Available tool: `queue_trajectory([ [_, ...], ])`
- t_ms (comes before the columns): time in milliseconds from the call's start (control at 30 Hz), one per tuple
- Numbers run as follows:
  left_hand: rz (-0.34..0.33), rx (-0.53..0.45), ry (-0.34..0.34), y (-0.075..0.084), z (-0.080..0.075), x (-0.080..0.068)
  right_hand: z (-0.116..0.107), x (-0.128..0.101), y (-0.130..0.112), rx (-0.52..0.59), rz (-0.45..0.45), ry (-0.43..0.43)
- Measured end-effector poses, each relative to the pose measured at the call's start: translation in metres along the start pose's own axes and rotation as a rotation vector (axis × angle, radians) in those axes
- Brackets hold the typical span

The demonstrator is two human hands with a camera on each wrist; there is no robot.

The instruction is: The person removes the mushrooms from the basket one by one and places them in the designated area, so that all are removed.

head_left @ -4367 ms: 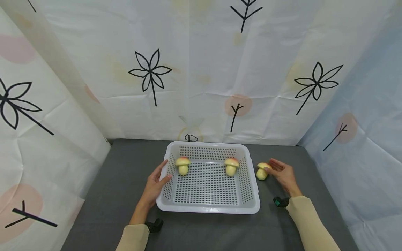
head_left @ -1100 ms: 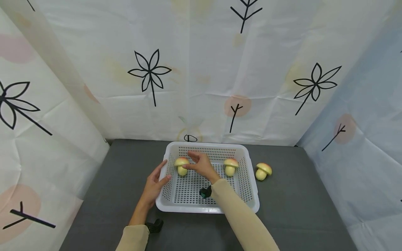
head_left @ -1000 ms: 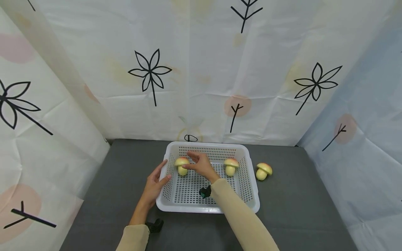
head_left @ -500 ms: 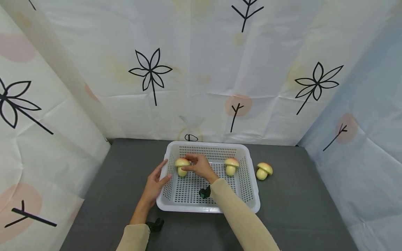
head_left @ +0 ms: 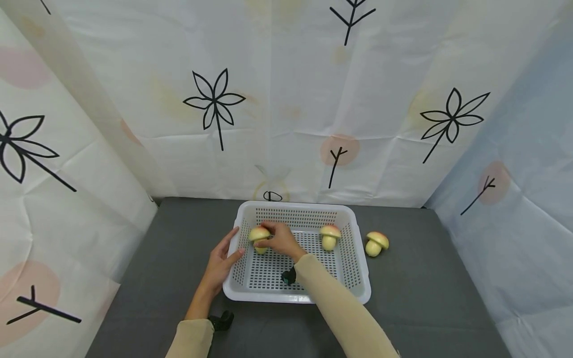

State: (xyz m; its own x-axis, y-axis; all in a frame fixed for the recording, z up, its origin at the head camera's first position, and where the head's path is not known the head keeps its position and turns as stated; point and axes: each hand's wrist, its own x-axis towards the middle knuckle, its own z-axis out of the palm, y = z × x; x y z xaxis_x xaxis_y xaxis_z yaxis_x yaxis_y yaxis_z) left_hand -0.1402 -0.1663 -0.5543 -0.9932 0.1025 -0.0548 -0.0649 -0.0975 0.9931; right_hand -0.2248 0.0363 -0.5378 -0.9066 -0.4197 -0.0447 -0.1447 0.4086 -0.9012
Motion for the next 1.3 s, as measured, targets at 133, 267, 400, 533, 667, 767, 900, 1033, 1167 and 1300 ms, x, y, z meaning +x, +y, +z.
queue_trajectory([
  [133,-0.004,-0.001,0.001,0.000,0.000,0.000,0.003,0.000,0.000,-0.027,0.008,-0.013],
  [267,-0.004,0.004,0.010,0.000,0.000,0.000,0.004,0.001,-0.001,-0.026,0.012,-0.019],
  [400,-0.005,0.006,0.009,0.000,0.000,0.000,0.004,0.000,-0.001,-0.025,0.020,-0.019],
  [533,-0.010,0.017,0.009,-0.001,0.000,0.000,0.002,0.000,0.001,-0.026,0.019,-0.014],
  [667,-0.006,0.023,0.006,-0.001,0.000,0.001,-0.003,-0.003,0.000,0.018,0.017,-0.002],
  [767,0.001,0.017,0.004,-0.001,0.000,0.001,-0.008,-0.006,-0.002,0.057,0.020,0.009],
  [900,0.003,0.019,0.008,-0.002,-0.001,0.001,-0.015,-0.009,-0.003,0.072,0.010,0.032],
  [1033,-0.002,0.031,0.012,-0.002,-0.001,0.001,-0.023,-0.012,-0.006,0.125,0.000,0.044],
  [1167,0.000,0.030,0.012,-0.002,0.000,0.001,-0.031,-0.017,-0.008,0.190,-0.013,0.039],
  [1300,0.002,0.027,0.011,-0.002,-0.001,0.001,-0.039,-0.021,-0.013,0.213,-0.022,0.032],
])
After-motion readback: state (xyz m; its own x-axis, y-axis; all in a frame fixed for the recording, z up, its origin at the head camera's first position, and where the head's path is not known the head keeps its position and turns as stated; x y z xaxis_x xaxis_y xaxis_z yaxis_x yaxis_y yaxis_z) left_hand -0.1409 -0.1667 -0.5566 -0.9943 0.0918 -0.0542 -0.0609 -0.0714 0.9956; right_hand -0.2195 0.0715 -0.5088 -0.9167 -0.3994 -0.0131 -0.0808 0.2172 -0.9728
